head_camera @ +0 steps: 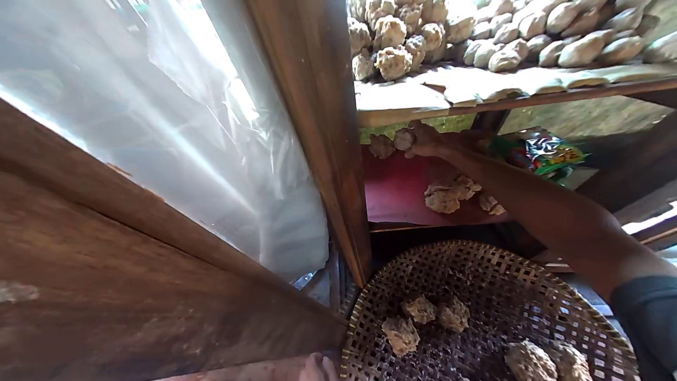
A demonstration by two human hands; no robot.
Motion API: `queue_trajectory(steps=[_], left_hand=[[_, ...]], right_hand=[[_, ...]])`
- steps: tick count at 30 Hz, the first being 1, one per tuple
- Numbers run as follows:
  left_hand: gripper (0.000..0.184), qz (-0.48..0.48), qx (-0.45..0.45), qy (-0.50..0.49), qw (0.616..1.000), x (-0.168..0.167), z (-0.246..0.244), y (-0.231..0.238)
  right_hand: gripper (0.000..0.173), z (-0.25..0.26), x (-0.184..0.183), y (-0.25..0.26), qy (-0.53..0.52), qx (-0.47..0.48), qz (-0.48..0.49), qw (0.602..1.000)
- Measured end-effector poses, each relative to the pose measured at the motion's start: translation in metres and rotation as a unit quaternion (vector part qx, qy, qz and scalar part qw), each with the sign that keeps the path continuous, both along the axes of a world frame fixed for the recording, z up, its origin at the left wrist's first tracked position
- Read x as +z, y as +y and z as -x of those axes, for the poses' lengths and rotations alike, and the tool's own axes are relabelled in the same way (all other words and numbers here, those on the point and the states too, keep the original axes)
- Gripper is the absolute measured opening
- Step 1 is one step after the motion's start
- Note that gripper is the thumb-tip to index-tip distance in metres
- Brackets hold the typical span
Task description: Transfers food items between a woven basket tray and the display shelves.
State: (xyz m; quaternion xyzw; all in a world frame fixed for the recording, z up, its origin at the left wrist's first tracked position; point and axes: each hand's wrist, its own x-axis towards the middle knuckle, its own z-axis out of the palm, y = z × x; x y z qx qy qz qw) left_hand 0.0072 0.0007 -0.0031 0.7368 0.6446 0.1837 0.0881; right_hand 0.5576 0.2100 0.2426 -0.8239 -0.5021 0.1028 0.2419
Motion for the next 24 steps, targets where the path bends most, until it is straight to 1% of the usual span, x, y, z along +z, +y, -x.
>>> queue_trajectory(steps=[1, 2, 3, 5, 7, 8, 9, 10, 11, 12, 13, 15, 17, 19, 20, 22, 24], left_hand=[[0.031, -0.001, -0.008, -0.008, 1.000, 0.001, 0.000, 0.000], [0.032, -0.004, -0.014, -0.012, 1.000, 0.001, 0.002, 0.001], [0.033, -0.017, -0.016, -0.009, 1.000, -0.001, 0.004, 0.001], [0.034, -0.024, -0.018, -0.002, 1.000, -0.004, 0.003, -0.003], [0.033, -0.018, -0.019, -0.004, 1.000, 0.001, 0.001, -0.003], [0.033, -0.022, -0.020, -0.004, 1.000, 0.002, 0.000, -0.003], [0.032, -0.019, -0.020, -0.006, 1.000, 0.003, 0.000, -0.003], [0.032, -0.014, -0.020, -0.006, 1.000, 0.005, 0.000, -0.004], [0.032, -0.012, -0.018, -0.001, 1.000, 0.005, 0.000, -0.004], [0.032, -0.011, -0.017, 0.002, 1.000, 0.006, -0.001, -0.004], [0.032, -0.008, -0.015, 0.003, 1.000, 0.006, -0.002, -0.004], [0.032, -0.005, -0.011, 0.005, 1.000, 0.008, -0.004, -0.004], [0.032, 0.026, 0.002, 0.001, 1.000, 0.012, -0.007, -0.004], [0.032, 0.030, 0.009, 0.001, 1.000, 0.014, -0.008, -0.005], [0.031, 0.026, 0.010, 0.001, 1.000, 0.014, -0.009, -0.005], [0.031, 0.033, 0.011, 0.003, 0.999, 0.016, -0.010, -0.004], [0.031, 0.026, 0.008, -0.005, 1.000, 0.017, -0.011, -0.004]], right_hand=[[0.095, 0.003, 0.008, -0.006, 0.004, 0.005, 0.010, 1.000], [0.087, 0.011, 0.019, -0.017, 0.002, 0.009, 0.012, 1.000], [0.077, 0.021, 0.026, -0.029, -0.006, 0.016, -0.005, 1.000], [0.064, 0.042, 0.032, -0.061, -0.018, 0.026, -0.081, 0.996], [0.049, 0.083, 0.044, -0.110, -0.002, 0.044, -0.152, 0.987], [0.041, 0.107, 0.048, -0.141, 0.008, 0.074, -0.189, 0.979], [0.034, 0.129, 0.045, -0.173, 0.017, 0.113, -0.219, 0.969], [0.028, 0.151, 0.036, -0.206, 0.029, 0.152, -0.229, 0.961], [0.024, 0.172, 0.021, -0.236, 0.042, 0.180, -0.211, 0.960], [0.024, 0.188, 0.003, -0.262, 0.052, 0.196, -0.157, 0.967], [0.027, 0.199, -0.020, -0.282, 0.059, 0.203, -0.086, 0.974], [0.045, 0.214, -0.067, -0.299, 0.101, 0.200, 0.071, 0.972], [0.064, 0.221, -0.112, -0.298, 0.101, 0.203, 0.162, 0.960], [0.080, 0.223, -0.145, -0.290, 0.061, 0.217, 0.216, 0.950], [0.082, 0.224, -0.153, -0.285, 0.048, 0.220, 0.236, 0.945], [0.080, 0.225, -0.156, -0.278, 0.039, 0.220, 0.249, 0.942], [0.078, 0.223, -0.154, -0.274, 0.029, 0.233, 0.243, 0.941]])
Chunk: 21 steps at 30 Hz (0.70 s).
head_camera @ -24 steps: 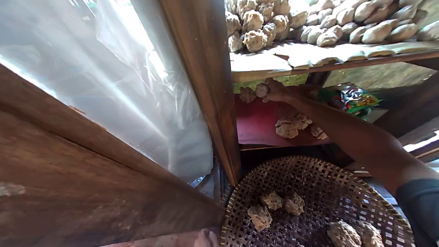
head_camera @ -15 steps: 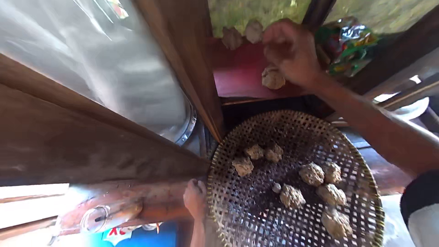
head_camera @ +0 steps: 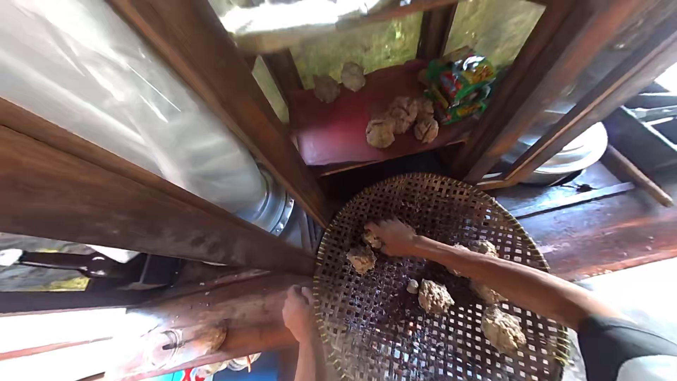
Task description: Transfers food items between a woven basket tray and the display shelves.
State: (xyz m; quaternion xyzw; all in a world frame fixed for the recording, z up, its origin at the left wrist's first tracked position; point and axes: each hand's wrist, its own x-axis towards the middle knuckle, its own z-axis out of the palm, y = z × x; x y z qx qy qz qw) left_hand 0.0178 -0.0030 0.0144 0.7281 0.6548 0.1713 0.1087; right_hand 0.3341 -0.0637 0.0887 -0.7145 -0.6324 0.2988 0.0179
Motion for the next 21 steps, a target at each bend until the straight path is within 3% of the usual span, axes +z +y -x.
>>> queue_trajectory(steps=[4, 7, 10, 13, 16, 21], left_hand=[[0.031, -0.011, -0.005, -0.004, 1.000, -0.002, 0.002, 0.000], [0.032, -0.019, -0.007, 0.000, 1.000, -0.007, 0.005, 0.000], [0.033, -0.017, 0.001, 0.000, 1.000, -0.007, 0.004, -0.001], [0.032, -0.005, 0.003, -0.009, 1.000, -0.004, 0.004, 0.000], [0.033, -0.009, -0.004, -0.015, 1.000, -0.002, 0.005, 0.000], [0.033, 0.013, -0.018, -0.011, 1.000, -0.001, 0.009, 0.002]], right_hand=[[0.073, -0.001, 0.030, -0.009, 0.048, -0.027, -0.128, 0.990], [0.078, -0.003, 0.101, -0.007, 0.138, -0.114, -0.220, 0.959], [0.077, -0.026, 0.167, 0.025, 0.155, -0.186, -0.297, 0.924], [0.082, -0.068, 0.203, 0.087, 0.088, -0.216, -0.349, 0.908], [0.083, -0.105, 0.216, 0.158, -0.024, -0.251, -0.322, 0.912], [0.076, -0.136, 0.188, 0.227, -0.178, -0.225, -0.264, 0.921]])
